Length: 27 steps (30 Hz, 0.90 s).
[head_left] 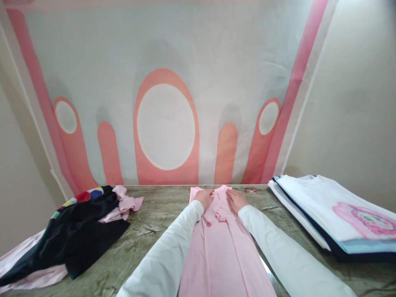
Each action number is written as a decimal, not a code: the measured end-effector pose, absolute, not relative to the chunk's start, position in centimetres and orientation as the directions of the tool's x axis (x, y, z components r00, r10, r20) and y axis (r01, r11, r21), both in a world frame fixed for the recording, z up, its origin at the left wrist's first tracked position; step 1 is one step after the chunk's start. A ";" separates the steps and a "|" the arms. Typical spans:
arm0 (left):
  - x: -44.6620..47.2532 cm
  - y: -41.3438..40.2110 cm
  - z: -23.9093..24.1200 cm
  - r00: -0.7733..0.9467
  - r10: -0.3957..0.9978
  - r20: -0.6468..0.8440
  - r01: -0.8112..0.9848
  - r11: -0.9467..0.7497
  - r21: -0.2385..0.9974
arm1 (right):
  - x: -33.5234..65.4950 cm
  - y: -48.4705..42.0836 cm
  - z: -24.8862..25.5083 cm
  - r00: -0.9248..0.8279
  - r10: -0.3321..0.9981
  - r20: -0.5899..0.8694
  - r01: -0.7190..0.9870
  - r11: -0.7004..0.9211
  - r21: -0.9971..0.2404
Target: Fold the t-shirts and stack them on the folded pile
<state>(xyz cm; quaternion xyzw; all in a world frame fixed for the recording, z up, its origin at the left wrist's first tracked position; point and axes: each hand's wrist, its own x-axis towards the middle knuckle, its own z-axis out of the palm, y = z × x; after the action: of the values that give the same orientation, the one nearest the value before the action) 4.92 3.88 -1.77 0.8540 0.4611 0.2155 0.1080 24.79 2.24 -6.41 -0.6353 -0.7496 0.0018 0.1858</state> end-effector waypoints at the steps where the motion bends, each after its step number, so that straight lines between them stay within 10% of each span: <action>1: 5.2 4.2 -2.1 0.478 0.833 0.278 0.739 -0.552 0.386 | 24.8 2.2 -6.4 -0.130 0.951 0.279 0.951 0.199 -0.236; 16: 5.5 3.3 -2.0 0.499 0.739 0.452 0.765 -0.621 0.171 | 24.3 1.3 -5.6 -0.023 0.969 0.245 0.974 0.076 -0.212; 27: 5.6 3.3 -1.3 0.638 0.706 0.307 0.725 -0.685 0.070 | 24.1 0.5 -4.4 -0.337 0.925 0.177 0.897 0.373 -0.238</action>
<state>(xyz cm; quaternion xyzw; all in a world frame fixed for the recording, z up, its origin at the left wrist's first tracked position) 5.56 3.27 -1.35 0.9045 0.3955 0.1566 -0.0299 24.14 0.51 -4.37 -0.5578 -0.8163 0.0489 0.1420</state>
